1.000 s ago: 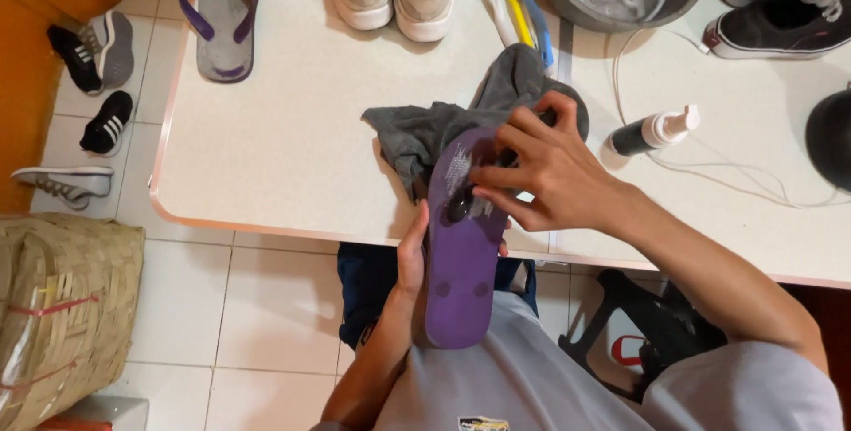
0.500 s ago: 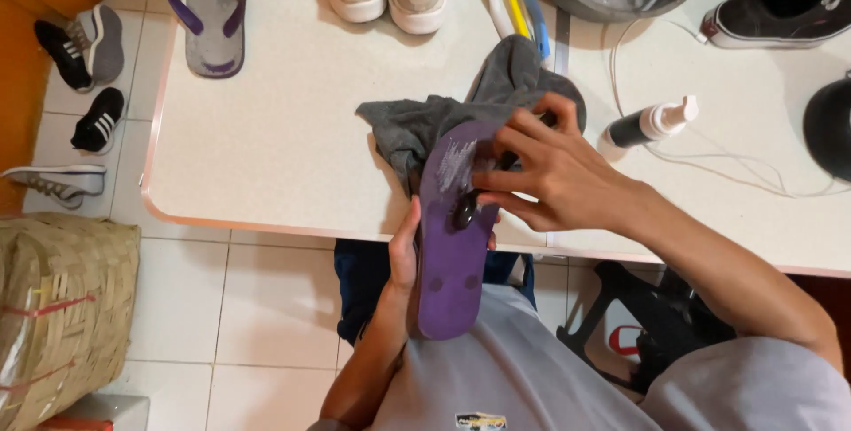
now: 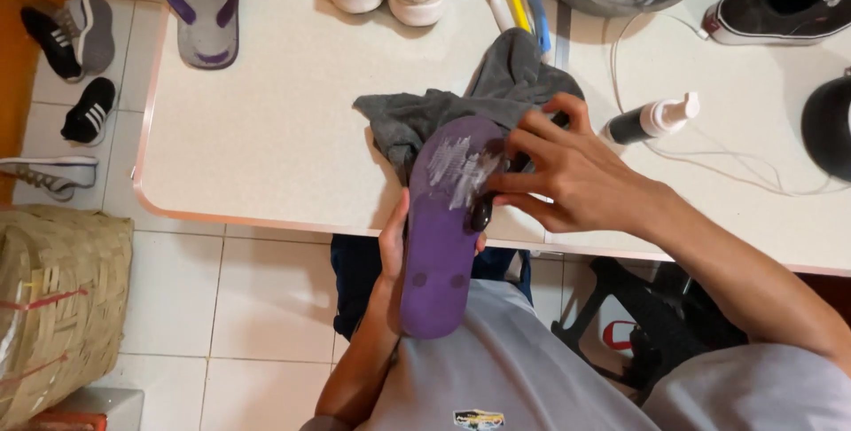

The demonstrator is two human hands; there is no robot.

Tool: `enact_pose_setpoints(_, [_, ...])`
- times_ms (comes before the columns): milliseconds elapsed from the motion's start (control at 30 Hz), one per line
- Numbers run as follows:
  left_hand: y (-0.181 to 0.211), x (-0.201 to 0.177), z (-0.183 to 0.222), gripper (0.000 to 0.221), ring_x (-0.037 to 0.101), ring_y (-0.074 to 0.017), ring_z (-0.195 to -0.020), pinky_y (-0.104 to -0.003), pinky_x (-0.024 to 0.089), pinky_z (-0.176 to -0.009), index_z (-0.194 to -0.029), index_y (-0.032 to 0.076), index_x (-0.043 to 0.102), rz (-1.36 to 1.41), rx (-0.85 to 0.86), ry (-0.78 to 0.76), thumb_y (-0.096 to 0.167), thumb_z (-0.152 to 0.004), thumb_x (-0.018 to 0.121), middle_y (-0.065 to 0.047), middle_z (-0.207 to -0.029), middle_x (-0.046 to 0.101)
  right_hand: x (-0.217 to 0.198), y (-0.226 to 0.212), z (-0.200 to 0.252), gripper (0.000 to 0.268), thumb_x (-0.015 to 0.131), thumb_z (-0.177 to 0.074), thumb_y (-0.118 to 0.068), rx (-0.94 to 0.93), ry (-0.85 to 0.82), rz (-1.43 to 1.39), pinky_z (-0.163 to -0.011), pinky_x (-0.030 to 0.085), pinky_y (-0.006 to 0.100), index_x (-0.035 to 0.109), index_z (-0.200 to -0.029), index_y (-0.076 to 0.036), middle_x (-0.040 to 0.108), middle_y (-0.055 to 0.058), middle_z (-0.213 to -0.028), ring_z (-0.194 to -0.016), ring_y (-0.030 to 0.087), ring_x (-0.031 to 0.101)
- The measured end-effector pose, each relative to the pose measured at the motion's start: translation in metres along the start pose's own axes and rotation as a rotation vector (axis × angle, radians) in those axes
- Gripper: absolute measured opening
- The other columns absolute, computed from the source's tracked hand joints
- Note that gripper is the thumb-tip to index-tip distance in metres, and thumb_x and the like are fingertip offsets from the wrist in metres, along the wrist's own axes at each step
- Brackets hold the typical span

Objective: Cleaning the insole of a purple flip-flop using a cleaning solution, a small brush, and a cloth.

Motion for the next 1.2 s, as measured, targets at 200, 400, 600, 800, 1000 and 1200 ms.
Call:
enact_pose_setpoints(200, [0.002,-0.001,0.001,0.081,0.068,-0.0364,-0.092,-0.042,0.054,-0.083,-0.140,-0.007,0.054,-0.022,-0.030,-0.069,0.064,-0.103,0.040,-0.030,-0.123,0.064,-0.007,0.012,0.005,0.014,0.083,-0.100,-0.036,0.056,0.045,0.308,-0.103,0.026,0.043,0.082,-0.103,-0.023,0.057,0.000,-0.086,-0.097,0.025,0.052])
enact_pose_setpoints(400, [0.003,0.001,0.000,0.077,0.069,-0.0348,-0.091,-0.039,0.056,-0.077,-0.142,-0.005,0.052,-0.020,0.003,-0.054,0.061,-0.102,0.046,-0.029,-0.123,0.064,-0.004,0.015,0.009,0.017,0.084,-0.102,-0.032,0.053,-0.032,0.418,-0.098,0.028,0.051,0.079,-0.102,-0.016,0.051,0.007,-0.087,-0.092,0.028,0.051])
enact_pose_setpoints(600, [0.001,-0.005,0.003,0.081,0.067,-0.0368,-0.091,-0.041,0.052,-0.082,-0.142,-0.006,0.051,-0.055,0.017,-0.046,0.063,-0.101,0.046,-0.029,-0.122,0.064,0.014,0.020,0.017,0.022,0.070,-0.101,-0.041,0.093,-0.060,0.184,-0.101,0.030,0.047,0.080,-0.100,-0.021,0.054,0.001,-0.082,-0.095,0.024,0.050])
enact_pose_setpoints(800, [0.010,-0.005,0.001,0.081,0.068,-0.0355,-0.089,-0.040,0.053,-0.078,-0.140,-0.006,0.051,-0.075,0.044,-0.034,0.064,-0.101,0.045,-0.029,-0.119,0.064,0.015,0.012,0.014,0.022,0.067,-0.101,-0.040,0.036,-0.002,0.051,-0.094,0.029,0.044,0.077,-0.099,-0.021,0.051,0.000,-0.082,-0.088,0.022,0.044])
enact_pose_setpoints(1000, [0.013,-0.002,-0.006,0.084,0.066,-0.0374,-0.091,-0.043,0.054,-0.080,-0.142,-0.008,0.049,-0.052,0.049,-0.027,0.064,-0.100,0.045,-0.032,-0.121,0.062,-0.003,0.003,0.011,0.024,0.069,-0.102,-0.042,0.095,0.152,0.139,-0.098,0.025,0.043,0.081,-0.105,-0.022,0.051,0.000,-0.082,-0.091,0.024,0.048])
enact_pose_setpoints(1200, [0.003,-0.005,-0.013,0.087,0.065,-0.0393,-0.093,-0.045,0.055,-0.082,-0.143,-0.010,0.046,-0.005,0.040,-0.025,0.065,-0.099,0.046,-0.035,-0.123,0.059,-0.014,0.012,0.016,0.016,0.075,-0.107,-0.031,0.082,0.089,0.344,-0.094,0.028,0.051,0.076,-0.104,-0.016,0.049,0.008,-0.089,-0.090,0.031,0.052])
Point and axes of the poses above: each hand's wrist, its own z-axis away from the middle knuckle, its own x-axis out of the palm, y = z × x, the point moved 7 cm from there along -z, towards the middle knuckle
